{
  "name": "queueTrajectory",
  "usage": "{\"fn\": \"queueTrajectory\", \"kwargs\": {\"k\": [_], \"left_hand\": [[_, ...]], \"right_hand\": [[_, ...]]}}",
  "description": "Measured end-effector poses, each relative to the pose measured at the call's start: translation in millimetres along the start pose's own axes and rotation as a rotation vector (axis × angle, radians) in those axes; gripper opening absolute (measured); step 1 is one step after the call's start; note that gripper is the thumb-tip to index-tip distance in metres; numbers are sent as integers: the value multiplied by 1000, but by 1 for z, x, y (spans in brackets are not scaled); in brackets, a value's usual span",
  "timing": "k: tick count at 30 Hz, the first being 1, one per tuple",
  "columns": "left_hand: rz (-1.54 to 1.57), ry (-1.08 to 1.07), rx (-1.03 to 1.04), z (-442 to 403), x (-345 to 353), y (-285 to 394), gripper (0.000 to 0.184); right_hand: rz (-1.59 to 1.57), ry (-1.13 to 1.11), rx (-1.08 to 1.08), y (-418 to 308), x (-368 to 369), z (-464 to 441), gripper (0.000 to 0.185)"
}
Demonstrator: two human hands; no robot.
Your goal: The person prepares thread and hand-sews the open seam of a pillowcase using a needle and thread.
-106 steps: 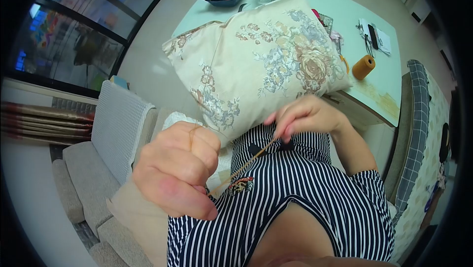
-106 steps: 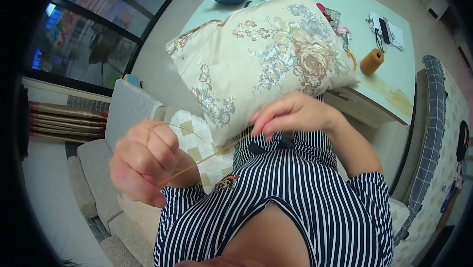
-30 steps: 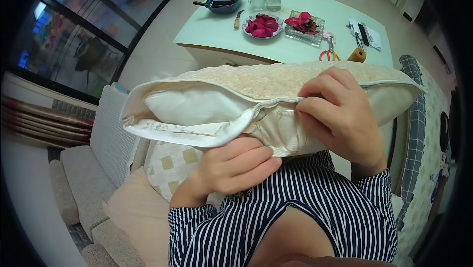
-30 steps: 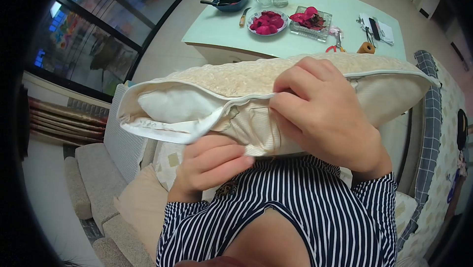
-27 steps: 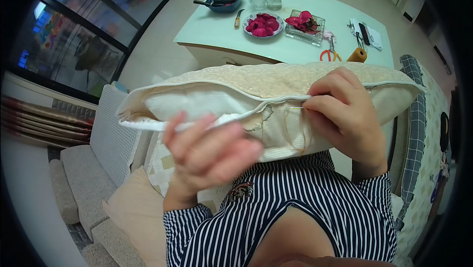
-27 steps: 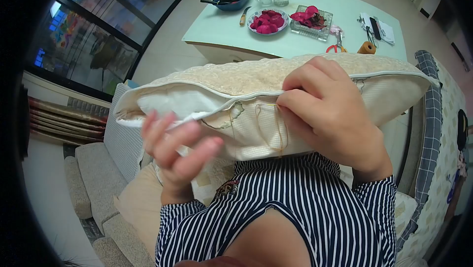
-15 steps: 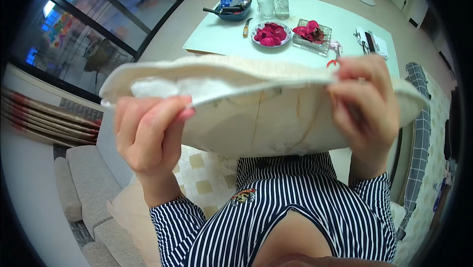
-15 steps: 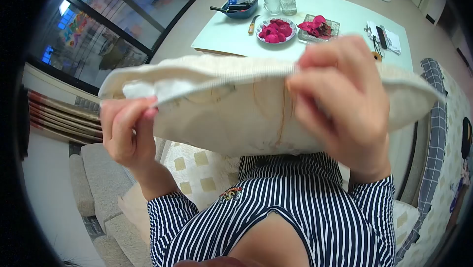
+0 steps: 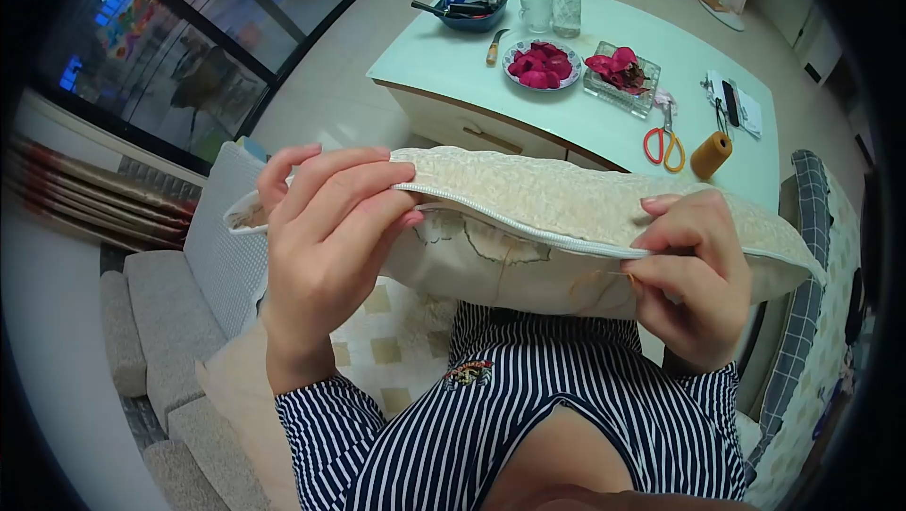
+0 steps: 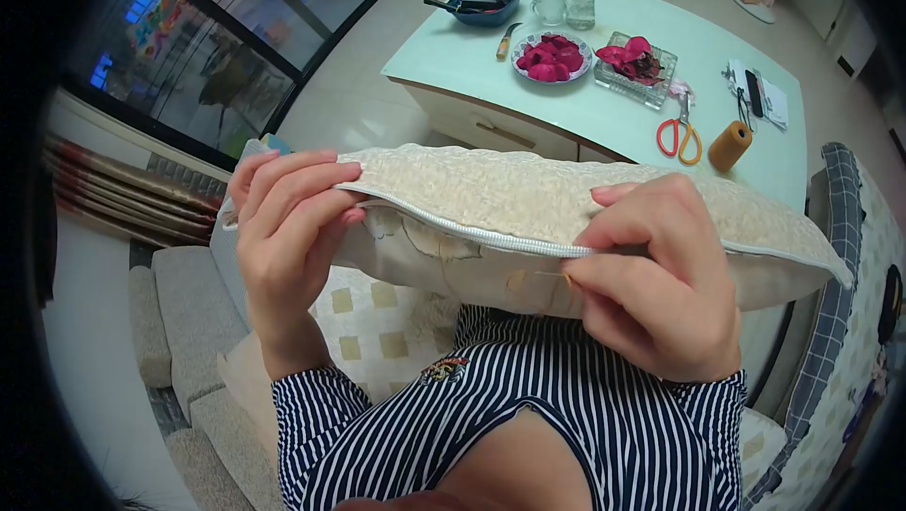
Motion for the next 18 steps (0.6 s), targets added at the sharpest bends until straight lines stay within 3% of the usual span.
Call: {"fn": "queueTrajectory", "kwargs": {"k": [11, 15, 18], "left_hand": [[303, 85, 182, -3, 15, -28, 22], [298, 117, 176, -2, 17, -27, 31], [237, 16, 75, -11, 18, -23, 37]], "right_hand": [[-23, 41, 93, 22, 1, -11, 23], [-16, 32, 89, 25, 1, -14, 22], [-11, 11, 84, 25, 2, -17, 22]]}}
Point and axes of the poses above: each hand's wrist, its own z-axis away from the middle knuckle, its own x-axis out of the palm, y = z × x, the point moved 8 cm from there along -z, towards the middle knuckle, and after that the axes turned 7 degrees about z, right-handed, at the moved point
